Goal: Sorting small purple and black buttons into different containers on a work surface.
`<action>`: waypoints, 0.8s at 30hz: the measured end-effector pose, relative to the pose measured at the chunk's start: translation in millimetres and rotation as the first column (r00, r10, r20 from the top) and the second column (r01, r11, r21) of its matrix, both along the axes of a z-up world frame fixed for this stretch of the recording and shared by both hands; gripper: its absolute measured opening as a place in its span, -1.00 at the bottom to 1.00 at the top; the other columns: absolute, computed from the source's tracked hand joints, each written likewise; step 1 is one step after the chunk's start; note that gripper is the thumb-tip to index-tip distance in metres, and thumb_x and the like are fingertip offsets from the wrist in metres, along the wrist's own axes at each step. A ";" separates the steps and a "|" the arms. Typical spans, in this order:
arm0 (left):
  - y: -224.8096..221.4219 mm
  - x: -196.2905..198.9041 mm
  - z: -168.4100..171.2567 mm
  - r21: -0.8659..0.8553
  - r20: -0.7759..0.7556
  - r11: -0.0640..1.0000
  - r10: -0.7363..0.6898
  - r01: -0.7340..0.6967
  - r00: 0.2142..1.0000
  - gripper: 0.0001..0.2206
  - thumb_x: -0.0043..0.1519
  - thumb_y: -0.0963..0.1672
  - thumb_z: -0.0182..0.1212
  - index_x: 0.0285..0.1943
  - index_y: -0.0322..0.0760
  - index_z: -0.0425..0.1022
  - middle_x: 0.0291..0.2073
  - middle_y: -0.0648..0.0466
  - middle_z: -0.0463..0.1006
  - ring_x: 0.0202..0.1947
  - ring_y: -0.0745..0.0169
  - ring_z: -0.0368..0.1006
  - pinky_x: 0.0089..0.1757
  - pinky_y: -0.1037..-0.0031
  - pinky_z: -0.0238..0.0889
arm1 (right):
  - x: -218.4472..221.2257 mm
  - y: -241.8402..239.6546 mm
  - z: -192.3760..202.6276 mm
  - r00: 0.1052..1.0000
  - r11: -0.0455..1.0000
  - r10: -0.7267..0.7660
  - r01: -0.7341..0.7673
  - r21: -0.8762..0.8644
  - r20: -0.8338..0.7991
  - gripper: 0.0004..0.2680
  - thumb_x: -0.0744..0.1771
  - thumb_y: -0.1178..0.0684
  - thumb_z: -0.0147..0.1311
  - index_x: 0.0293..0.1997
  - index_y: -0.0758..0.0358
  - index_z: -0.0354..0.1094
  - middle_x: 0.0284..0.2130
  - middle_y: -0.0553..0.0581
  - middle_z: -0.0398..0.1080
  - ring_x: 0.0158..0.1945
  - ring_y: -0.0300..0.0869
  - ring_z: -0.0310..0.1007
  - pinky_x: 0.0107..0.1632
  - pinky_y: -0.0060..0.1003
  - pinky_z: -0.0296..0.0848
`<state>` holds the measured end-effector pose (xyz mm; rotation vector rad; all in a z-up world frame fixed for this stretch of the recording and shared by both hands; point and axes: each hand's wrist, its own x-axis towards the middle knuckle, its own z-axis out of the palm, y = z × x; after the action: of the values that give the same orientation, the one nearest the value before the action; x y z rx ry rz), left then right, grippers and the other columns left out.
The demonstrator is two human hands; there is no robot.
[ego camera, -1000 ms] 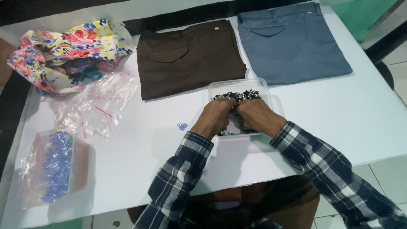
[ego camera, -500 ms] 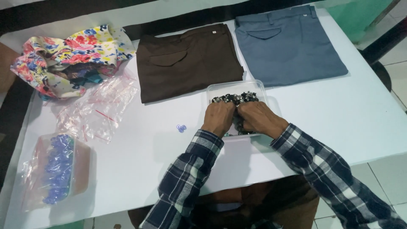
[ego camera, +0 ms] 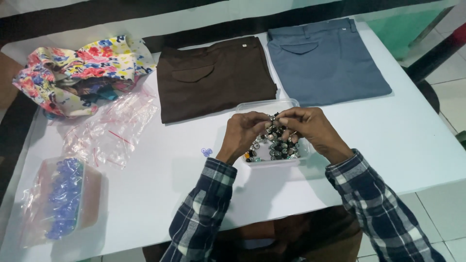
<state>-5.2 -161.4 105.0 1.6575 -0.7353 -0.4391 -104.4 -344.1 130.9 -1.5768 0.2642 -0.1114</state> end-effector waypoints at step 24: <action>158.5 -54.1 -18.1 -0.179 0.033 0.843 0.521 -0.507 0.853 -0.87 0.10 -0.18 0.47 -0.20 -0.18 0.68 -0.33 0.05 0.71 -0.27 0.28 0.62 -0.27 0.48 0.59 | -19.9 175.1 -57.1 0.931 0.848 0.086 0.118 -0.516 0.355 -0.89 0.27 0.20 0.25 -0.17 0.18 0.60 -0.38 0.13 0.60 -0.42 -0.17 0.59 -0.44 -0.43 0.55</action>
<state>-59.2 -3.0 86.9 1.6425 -0.3425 0.0740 -124.3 -169.0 73.8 -2.0655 -0.0614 -0.5284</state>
